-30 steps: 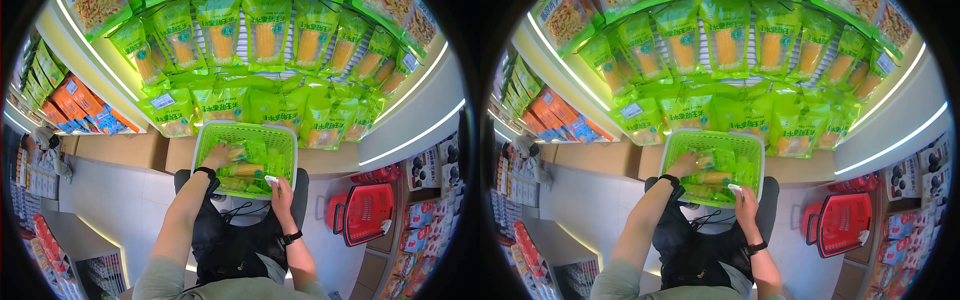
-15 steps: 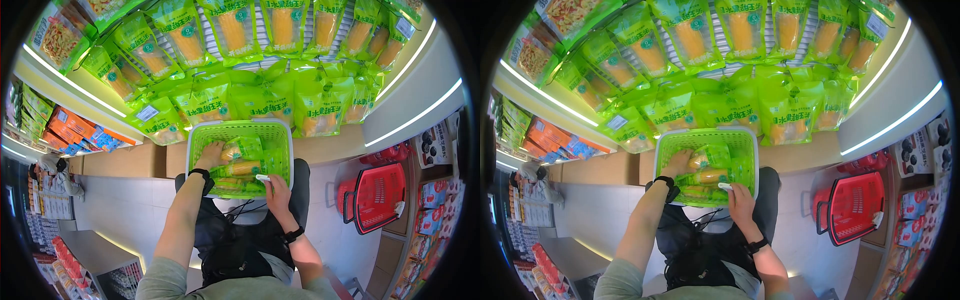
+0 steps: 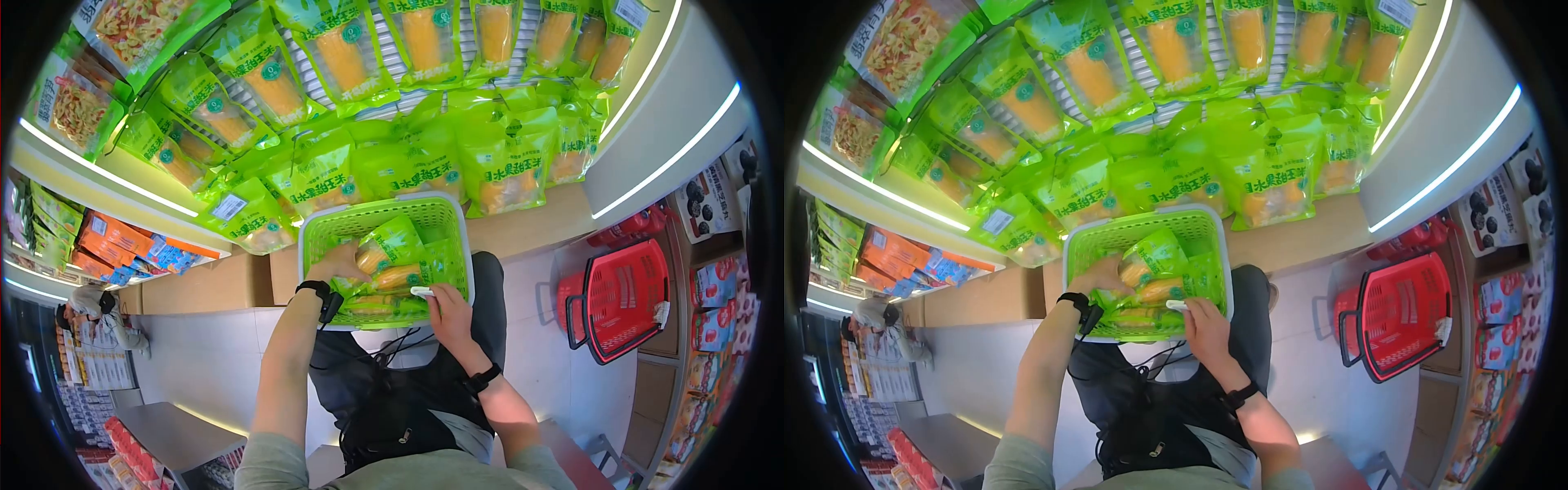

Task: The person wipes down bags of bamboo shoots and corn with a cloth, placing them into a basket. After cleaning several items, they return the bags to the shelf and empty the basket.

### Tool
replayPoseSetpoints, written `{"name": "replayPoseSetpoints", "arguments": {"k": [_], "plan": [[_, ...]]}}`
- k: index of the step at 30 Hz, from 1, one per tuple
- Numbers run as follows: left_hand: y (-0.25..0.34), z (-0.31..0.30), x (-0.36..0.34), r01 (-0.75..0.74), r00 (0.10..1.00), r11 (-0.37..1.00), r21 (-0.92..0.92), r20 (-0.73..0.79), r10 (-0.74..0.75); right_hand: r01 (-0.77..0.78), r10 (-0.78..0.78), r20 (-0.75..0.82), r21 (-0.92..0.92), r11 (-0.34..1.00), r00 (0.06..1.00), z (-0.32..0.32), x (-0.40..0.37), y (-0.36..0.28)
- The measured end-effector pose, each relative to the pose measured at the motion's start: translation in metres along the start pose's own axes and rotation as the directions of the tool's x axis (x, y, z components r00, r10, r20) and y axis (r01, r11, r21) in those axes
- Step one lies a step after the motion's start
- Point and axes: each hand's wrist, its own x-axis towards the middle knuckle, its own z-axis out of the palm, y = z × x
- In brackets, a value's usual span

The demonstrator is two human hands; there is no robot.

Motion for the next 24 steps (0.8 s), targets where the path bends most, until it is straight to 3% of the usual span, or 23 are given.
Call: {"name": "replayPoseSetpoints", "arguments": {"k": [1, 3, 5, 7, 10, 12, 14, 16, 17, 20, 24], "plan": [[0.005, -0.008, -0.005, 0.007, 1.0, 1.0, -0.001, -0.011, -0.007, 0.003, -0.003, -0.015, -0.012, 1.0, 1.0, 0.001, 0.0, 0.001], [0.027, -0.03, -0.023, 0.042, 0.997, 0.978, -0.206, 0.07, -0.028, 0.009, -0.01, -0.032, -0.039, 0.999, 0.999, 0.001, -0.001, 0.002], [0.031, -0.048, -0.034, 0.0, 1.0, 0.932, -0.362, -0.015, -0.006, 0.012, -0.013, -0.012, -0.03, 0.999, 1.0, 0.002, 0.008, 0.002], [0.035, -0.054, -0.058, -0.095, 0.995, 0.712, -0.696, -0.092, 0.042, -0.002, 0.002, 0.024, -0.021, 1.0, 1.0, 0.005, 0.006, 0.01], [0.053, -0.065, -0.099, -0.165, 0.983, 0.415, -0.895, -0.182, -0.001, -0.008, 0.009, 0.031, -0.02, 1.0, 0.999, 0.01, 0.003, 0.02], [0.062, -0.061, -0.122, -0.162, 0.987, 0.219, -0.962, -0.155, 0.051, -0.036, 0.034, 0.068, 0.024, 0.999, 0.997, 0.007, 0.007, 0.016], [0.076, -0.056, -0.147, -0.159, 0.986, 0.119, -0.98, -0.152, 0.062, 0.013, -0.018, 0.077, 0.062, 0.998, 0.997, 0.004, 0.01, 0.009], [0.073, -0.027, -0.154, -0.22, 0.967, -0.1, -0.97, -0.231, 0.112, -0.033, 0.031, 0.041, 0.048, 0.998, 0.999, 0.009, 0.006, 0.018], [0.082, -0.029, -0.17, -0.218, 0.935, -0.266, -0.939, -0.279, 0.218, -0.012, 0.008, 0.058, 0.056, 0.998, 0.998, 0.01, 0.006, 0.018], [0.098, -0.019, -0.195, -0.178, 0.935, -0.298, -0.938, -0.255, 0.246, -0.075, 0.056, 0.128, 0.144, 0.987, 0.99, 0.007, 0.007, 0.024], [0.115, -0.011, -0.212, -0.3, 0.898, -0.249, -0.921, -0.361, 0.251, -0.047, 0.013, 0.151, 0.226, 0.973, 0.988, 0.007, 0.009, 0.037]]}}
